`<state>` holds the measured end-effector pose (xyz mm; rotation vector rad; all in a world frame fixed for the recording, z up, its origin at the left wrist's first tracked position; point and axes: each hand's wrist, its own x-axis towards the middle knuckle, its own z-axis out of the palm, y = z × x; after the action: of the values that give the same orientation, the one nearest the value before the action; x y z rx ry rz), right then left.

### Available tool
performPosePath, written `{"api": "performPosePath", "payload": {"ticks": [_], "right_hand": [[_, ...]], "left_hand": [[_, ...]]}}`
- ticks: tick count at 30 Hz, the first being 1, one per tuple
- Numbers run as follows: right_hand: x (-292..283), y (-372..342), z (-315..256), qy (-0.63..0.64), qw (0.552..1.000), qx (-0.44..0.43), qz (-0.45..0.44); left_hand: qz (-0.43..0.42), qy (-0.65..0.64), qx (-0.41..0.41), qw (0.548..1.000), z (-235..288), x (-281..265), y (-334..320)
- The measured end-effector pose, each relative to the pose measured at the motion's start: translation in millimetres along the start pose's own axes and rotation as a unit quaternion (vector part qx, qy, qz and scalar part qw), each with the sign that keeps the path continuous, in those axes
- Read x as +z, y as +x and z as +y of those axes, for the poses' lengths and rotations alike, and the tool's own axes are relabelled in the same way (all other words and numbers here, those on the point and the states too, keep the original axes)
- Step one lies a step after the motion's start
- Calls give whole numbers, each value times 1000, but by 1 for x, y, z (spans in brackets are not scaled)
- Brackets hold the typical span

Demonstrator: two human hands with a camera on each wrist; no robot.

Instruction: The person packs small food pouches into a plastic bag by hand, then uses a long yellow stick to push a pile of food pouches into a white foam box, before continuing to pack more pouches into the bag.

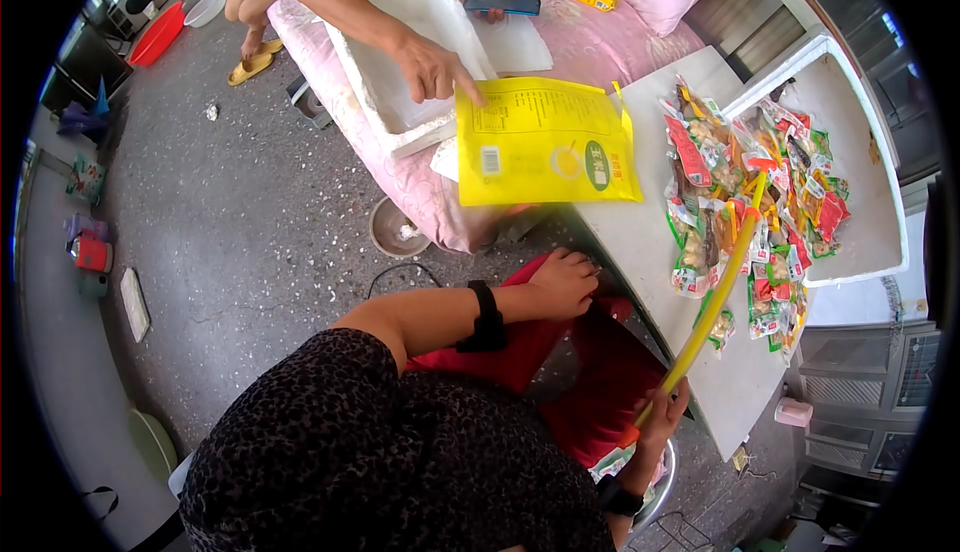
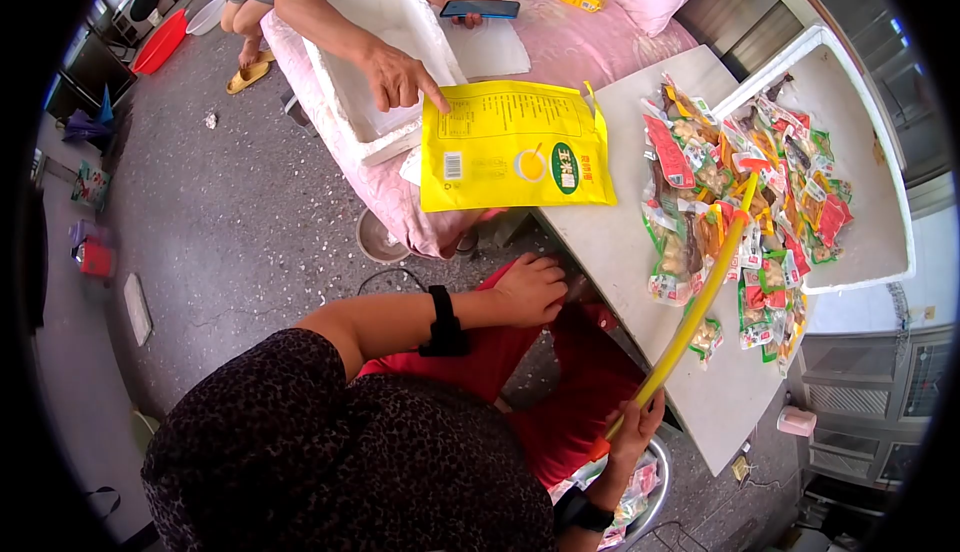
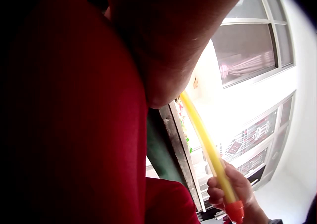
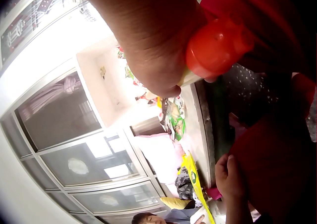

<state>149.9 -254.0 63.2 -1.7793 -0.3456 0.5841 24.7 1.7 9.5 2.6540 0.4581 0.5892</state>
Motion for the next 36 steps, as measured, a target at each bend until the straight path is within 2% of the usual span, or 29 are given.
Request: {"api": "performPosePath", "payload": {"ticks": [22, 31, 36], "right_hand": [[1, -1, -3, 2, 1000, -17, -13], [0, 1, 1, 16, 999, -29, -16], [0, 2, 0, 15, 999, -26, -28]], "left_hand": [[-2, -3, -2, 1000, -2, 2, -1], [21, -2, 5, 1000, -3, 4, -1], [-6, 3, 3, 1000, -3, 2, 0]]}}
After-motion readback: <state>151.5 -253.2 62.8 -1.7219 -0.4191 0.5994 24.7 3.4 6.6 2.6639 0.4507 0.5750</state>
